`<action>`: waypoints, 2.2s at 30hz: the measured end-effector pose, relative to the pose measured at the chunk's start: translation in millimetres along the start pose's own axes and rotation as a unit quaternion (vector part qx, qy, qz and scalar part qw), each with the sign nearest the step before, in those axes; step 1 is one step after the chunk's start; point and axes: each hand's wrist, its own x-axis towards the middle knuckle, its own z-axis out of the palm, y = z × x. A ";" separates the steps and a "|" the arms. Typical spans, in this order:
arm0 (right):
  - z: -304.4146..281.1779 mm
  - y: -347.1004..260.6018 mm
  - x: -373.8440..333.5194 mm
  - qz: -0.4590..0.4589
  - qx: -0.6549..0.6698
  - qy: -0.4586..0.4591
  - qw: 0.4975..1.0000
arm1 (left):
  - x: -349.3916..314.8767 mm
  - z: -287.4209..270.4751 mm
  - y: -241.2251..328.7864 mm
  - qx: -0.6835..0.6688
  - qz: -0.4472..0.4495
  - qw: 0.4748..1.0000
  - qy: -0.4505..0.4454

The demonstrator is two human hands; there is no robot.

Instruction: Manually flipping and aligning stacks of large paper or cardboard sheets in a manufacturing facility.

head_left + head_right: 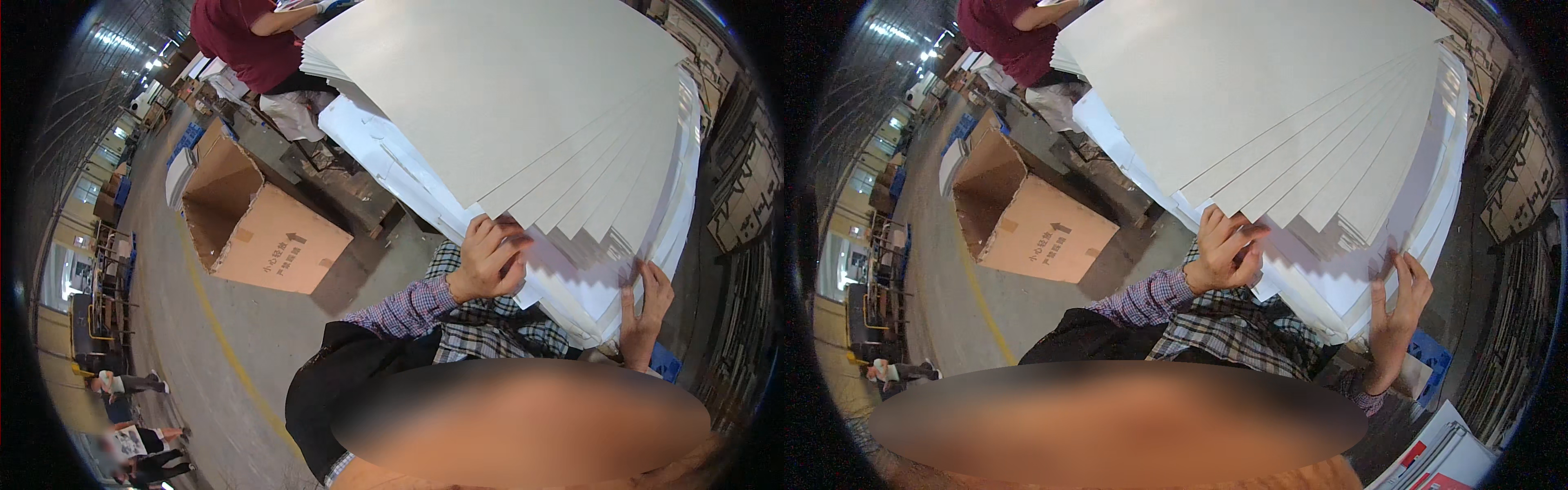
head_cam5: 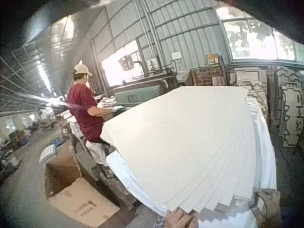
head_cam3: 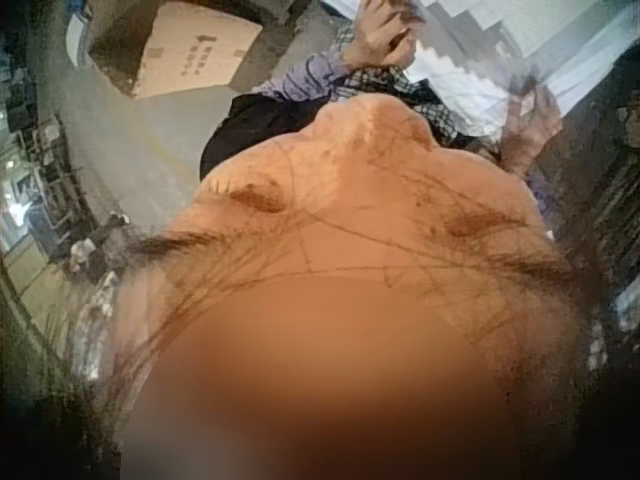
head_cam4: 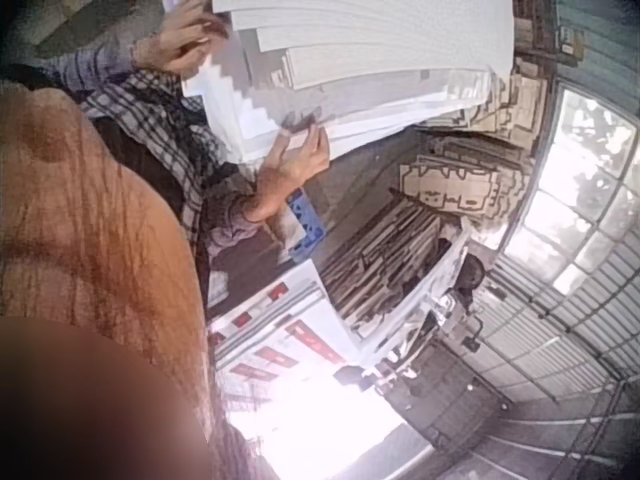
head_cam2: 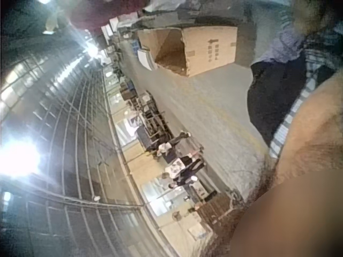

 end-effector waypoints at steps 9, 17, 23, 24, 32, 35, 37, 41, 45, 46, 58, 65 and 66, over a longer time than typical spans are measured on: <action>3.1 3.2 0.0 0.003 0.000 -0.007 1.000 | -0.7 0.4 -1.6 0.004 -0.004 1.000 -0.008; 1.2 2.9 -1.0 -0.014 0.005 0.004 1.000 | -4.7 1.2 -1.6 0.004 -0.010 1.000 -0.011; 2.3 0.9 -7.8 -0.022 0.028 -0.004 0.999 | -11.4 -1.1 2.0 0.009 -0.009 1.000 0.004; 2.2 1.1 -10.0 -0.018 0.033 -0.003 0.999 | -12.3 -2.6 3.8 0.005 -0.011 1.000 -0.001; -0.1 3.5 -25.9 -0.015 0.008 -0.010 1.000 | -16.4 -3.4 11.5 -0.010 -0.006 1.000 0.002; 3.6 9.6 -24.9 -0.016 0.012 -0.015 1.000 | -16.1 -3.2 11.9 -0.007 -0.014 1.000 0.000; 3.9 10.7 -23.3 -0.030 0.011 -0.013 0.999 | -15.6 -2.8 9.8 -0.007 -0.006 1.000 0.000; 5.1 8.8 -23.7 -0.018 0.010 -0.015 1.000 | -17.8 0.6 6.2 -0.007 0.001 1.000 0.007; 1.3 5.1 -22.8 -0.011 0.008 -0.020 1.000 | -18.9 4.7 3.9 -0.024 0.004 1.000 0.007; 0.5 2.8 -21.6 -0.004 0.016 -0.021 1.000 | -18.9 5.9 3.3 -0.023 0.005 1.000 0.011; 7.0 0.4 -3.2 -0.017 0.013 -0.009 1.000 | -8.9 -0.4 0.5 0.011 0.000 1.000 0.014; 5.7 9.0 -4.0 -0.020 0.000 0.001 1.000 | -3.7 9.7 -3.1 0.003 0.018 0.999 0.028; 4.7 6.1 -3.0 -0.013 0.006 -0.001 1.000 | -3.5 10.1 -3.4 0.003 0.018 0.999 0.028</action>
